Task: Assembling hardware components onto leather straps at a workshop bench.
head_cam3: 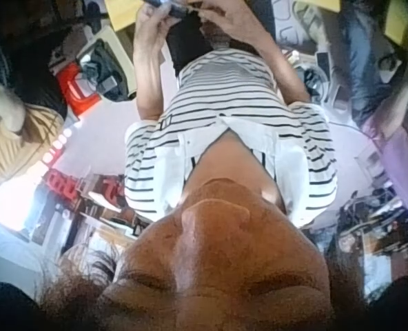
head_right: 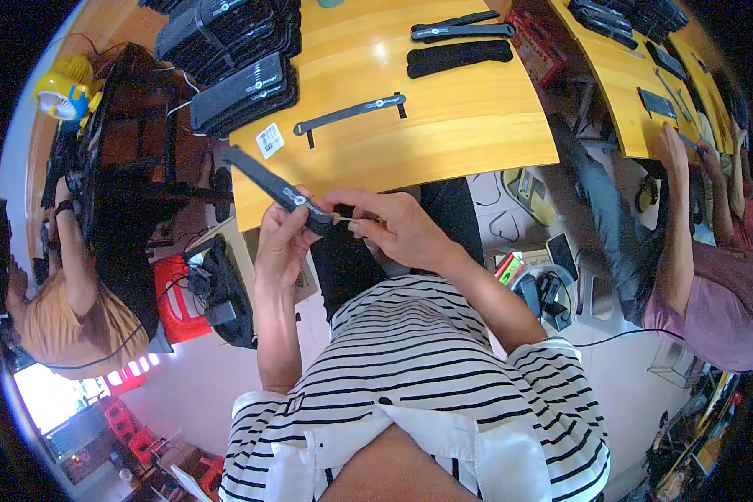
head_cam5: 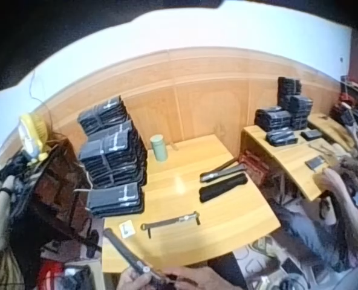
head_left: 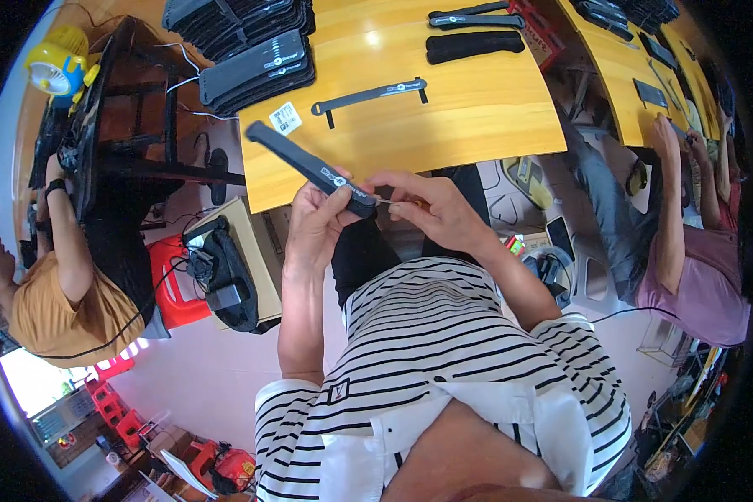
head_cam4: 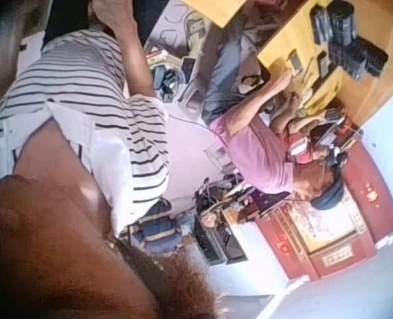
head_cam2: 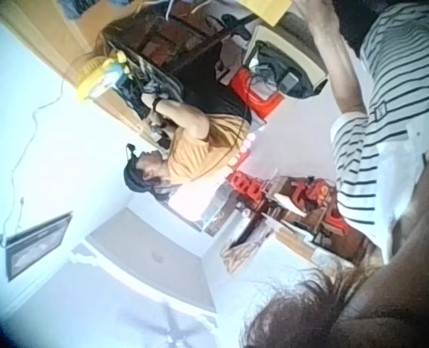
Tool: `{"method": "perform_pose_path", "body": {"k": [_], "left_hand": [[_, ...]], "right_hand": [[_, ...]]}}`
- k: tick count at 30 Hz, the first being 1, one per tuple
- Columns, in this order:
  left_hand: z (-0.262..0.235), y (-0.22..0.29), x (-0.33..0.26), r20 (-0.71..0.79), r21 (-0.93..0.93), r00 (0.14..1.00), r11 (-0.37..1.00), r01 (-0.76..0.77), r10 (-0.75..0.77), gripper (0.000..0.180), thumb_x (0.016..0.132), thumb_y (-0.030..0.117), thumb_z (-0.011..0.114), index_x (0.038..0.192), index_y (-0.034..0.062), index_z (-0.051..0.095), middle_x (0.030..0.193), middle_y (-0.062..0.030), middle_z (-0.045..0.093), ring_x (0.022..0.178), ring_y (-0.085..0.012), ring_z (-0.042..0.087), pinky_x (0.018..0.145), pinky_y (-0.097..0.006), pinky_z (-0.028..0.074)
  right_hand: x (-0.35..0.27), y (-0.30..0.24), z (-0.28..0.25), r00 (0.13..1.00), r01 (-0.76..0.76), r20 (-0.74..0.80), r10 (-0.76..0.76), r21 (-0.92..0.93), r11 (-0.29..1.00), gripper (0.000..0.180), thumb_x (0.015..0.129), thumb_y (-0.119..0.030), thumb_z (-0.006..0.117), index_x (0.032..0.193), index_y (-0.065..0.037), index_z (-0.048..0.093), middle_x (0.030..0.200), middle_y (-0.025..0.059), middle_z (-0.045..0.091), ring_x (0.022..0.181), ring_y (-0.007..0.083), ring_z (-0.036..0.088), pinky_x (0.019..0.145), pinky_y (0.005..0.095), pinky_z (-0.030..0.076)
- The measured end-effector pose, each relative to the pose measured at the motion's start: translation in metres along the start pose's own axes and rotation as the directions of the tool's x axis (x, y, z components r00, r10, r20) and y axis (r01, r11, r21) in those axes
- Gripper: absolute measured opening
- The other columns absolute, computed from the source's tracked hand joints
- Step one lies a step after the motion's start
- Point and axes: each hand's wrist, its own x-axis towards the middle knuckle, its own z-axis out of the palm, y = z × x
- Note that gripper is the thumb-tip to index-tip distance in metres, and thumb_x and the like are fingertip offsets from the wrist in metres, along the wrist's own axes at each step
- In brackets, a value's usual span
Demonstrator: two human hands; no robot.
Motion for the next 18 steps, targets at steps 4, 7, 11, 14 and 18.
{"method": "perform_pose_path", "body": {"k": [4,7,11,14,18], "left_hand": [[-0.007,-0.003,0.002,0.063,-0.042,0.992,0.993,0.110,-0.107,0.018,0.088,0.010,0.054,0.103,0.0002,0.052,0.087,-0.0110,0.063,0.080,-0.0174,0.065,0.072,-0.029,0.056],[-0.005,-0.002,0.001,0.044,-0.009,0.993,0.994,0.106,-0.105,0.019,0.088,0.011,0.055,0.102,-0.0003,0.053,0.086,-0.0091,0.063,0.078,-0.0154,0.065,0.071,-0.028,0.056],[-0.008,-0.009,0.003,0.014,0.051,0.993,0.992,0.113,-0.114,0.022,0.088,0.013,0.055,0.104,-0.0015,0.053,0.087,-0.0098,0.063,0.079,-0.0147,0.065,0.070,-0.027,0.056],[-0.005,-0.012,0.005,0.023,0.013,0.990,0.990,0.142,-0.143,0.022,0.088,0.013,0.054,0.104,-0.0019,0.053,0.088,-0.0108,0.063,0.079,-0.0146,0.065,0.070,-0.026,0.056],[0.000,-0.013,0.004,0.033,0.016,0.985,0.986,0.168,-0.168,0.022,0.088,0.011,0.055,0.105,-0.0023,0.052,0.090,-0.0123,0.063,0.080,-0.0160,0.065,0.071,-0.027,0.056]], "right_hand": [[0.003,0.012,0.000,0.959,0.283,0.017,-0.283,-0.130,0.950,0.039,0.074,0.003,0.057,0.111,-0.011,0.059,0.071,0.0090,0.060,0.060,0.0173,0.058,0.058,0.0281,0.047],[0.000,0.007,-0.003,0.986,0.159,0.067,-0.152,-0.112,0.981,0.041,0.073,0.003,0.057,0.112,-0.012,0.060,0.076,0.0102,0.062,0.060,0.0186,0.059,0.058,0.0294,0.047],[-0.007,0.006,0.002,0.985,0.170,0.078,-0.156,-0.220,0.961,0.041,0.075,0.003,0.056,0.114,-0.011,0.059,0.077,0.0108,0.062,0.060,0.0180,0.059,0.057,0.0292,0.047],[-0.011,0.006,0.008,1.000,-0.001,0.013,0.001,-0.047,0.999,0.036,0.083,0.001,0.052,0.118,-0.009,0.057,0.069,0.0036,0.054,0.058,0.0086,0.051,0.055,0.0224,0.043],[-0.012,0.012,0.002,0.987,-0.155,0.073,0.140,0.274,0.949,0.032,0.086,-0.001,0.050,0.116,-0.007,0.058,0.065,-0.0007,0.051,0.057,0.0057,0.047,0.054,0.0193,0.040]]}}
